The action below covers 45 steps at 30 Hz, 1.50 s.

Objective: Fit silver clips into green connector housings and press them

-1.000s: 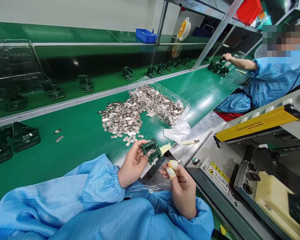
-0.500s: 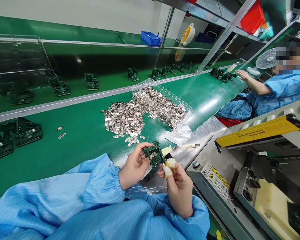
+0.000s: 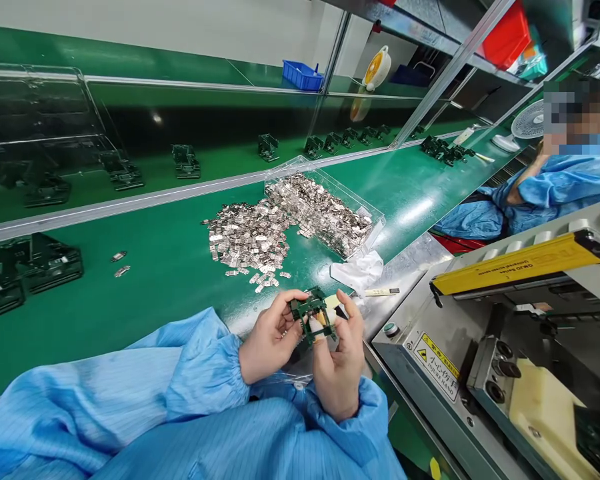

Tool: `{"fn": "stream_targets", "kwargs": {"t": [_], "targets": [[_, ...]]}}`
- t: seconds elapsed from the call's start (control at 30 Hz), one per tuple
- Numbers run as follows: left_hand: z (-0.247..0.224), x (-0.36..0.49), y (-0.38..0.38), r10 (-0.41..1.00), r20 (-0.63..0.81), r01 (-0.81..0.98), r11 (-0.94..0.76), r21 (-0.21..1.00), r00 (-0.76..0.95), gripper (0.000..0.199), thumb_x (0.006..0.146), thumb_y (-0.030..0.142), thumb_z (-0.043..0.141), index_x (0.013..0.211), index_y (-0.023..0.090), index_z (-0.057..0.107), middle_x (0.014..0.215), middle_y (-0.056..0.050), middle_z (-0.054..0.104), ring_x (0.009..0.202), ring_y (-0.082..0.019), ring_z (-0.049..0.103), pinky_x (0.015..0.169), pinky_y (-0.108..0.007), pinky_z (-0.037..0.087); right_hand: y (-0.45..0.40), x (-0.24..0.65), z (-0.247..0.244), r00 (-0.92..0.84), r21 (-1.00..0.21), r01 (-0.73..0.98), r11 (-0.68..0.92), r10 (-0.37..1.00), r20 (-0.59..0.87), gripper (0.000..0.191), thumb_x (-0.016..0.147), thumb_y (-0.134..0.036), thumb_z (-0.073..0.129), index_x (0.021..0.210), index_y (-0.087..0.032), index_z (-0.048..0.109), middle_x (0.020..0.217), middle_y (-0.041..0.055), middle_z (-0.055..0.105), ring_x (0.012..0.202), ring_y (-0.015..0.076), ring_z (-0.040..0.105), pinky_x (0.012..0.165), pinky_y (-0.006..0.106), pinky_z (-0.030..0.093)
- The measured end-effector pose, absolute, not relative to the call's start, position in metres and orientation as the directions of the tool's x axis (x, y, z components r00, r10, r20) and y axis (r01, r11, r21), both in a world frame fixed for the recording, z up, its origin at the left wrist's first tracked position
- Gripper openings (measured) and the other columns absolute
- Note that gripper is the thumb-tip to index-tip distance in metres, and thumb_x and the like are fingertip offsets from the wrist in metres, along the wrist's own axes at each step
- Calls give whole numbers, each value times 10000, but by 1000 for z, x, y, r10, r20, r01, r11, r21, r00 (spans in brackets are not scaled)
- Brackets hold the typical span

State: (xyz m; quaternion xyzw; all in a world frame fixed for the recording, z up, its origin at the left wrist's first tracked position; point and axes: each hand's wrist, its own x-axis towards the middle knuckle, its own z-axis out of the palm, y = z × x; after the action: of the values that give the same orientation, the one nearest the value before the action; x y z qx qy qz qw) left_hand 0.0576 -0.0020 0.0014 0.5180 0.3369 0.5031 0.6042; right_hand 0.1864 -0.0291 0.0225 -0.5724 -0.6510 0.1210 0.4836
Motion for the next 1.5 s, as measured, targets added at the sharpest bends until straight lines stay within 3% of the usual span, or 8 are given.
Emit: {"fn": "stream_targets", "kwargs": {"t": [0.13,0.3,0.53,0.73,1.0,1.13,1.3,1.5], "targets": [[-1,56,-4,953,126,-193,-73,979,275,295,950,255,534,1239,234,479,1064,-62,666,903,-157,668,771,-247,533,-28,181,21,130,-662,683,308,841,525,113,900,-147,497,959,-213,567,1392,137,475,1322,319,422,1056,593,358],[3,53,-5,941,156,-103,-130,986,301,288,956,227,510,1242,231,475,1065,-65,685,863,-151,681,739,-239,532,-28,184,26,162,-741,612,276,874,459,40,895,-196,563,905,-208,600,1322,128,525,1257,303,482,1051,552,379],[7,56,-4,933,167,-201,-106,974,318,290,947,230,530,1229,222,464,1111,-82,669,923,-144,670,807,-237,533,-28,187,19,255,-831,513,216,886,387,64,868,-248,615,825,-202,623,1230,105,564,1169,282,543,1032,505,415],[7,57,-6,934,132,-244,-50,968,331,294,932,289,564,1205,217,485,1100,-78,670,932,-157,673,827,-253,541,-32,181,15,167,-620,702,351,765,623,118,886,-147,532,979,-214,559,1268,132,512,1274,318,433,1049,604,362],[6,59,-5,929,120,-271,-22,962,351,304,926,311,574,1190,212,463,1070,-86,676,917,-155,680,787,-239,539,-31,184,23,113,-589,742,320,807,580,103,897,-174,518,989,-213,541,1288,141,517,1302,328,419,1054,605,362],[5,59,-5,930,133,-284,-32,958,343,287,922,293,585,1176,210,482,1048,-74,672,893,-139,668,773,-224,530,-30,188,23,128,-690,638,341,837,532,61,869,-169,534,889,-211,574,1225,120,559,1259,301,469,1066,562,371],[7,58,-6,919,149,-282,-43,959,365,268,918,268,591,1164,218,497,987,-48,666,799,-113,644,710,-200,512,-34,186,16,335,-892,390,229,867,369,67,811,-192,644,754,-199,609,1206,103,578,1147,250,564,977,422,471],[8,58,-8,915,137,-247,-43,968,379,293,907,310,609,1160,193,517,938,-60,660,778,-127,645,665,-201,506,-36,179,5,410,-979,63,195,889,203,120,782,-257,714,801,-189,617,1226,106,591,1103,242,597,962,405,497]]}}
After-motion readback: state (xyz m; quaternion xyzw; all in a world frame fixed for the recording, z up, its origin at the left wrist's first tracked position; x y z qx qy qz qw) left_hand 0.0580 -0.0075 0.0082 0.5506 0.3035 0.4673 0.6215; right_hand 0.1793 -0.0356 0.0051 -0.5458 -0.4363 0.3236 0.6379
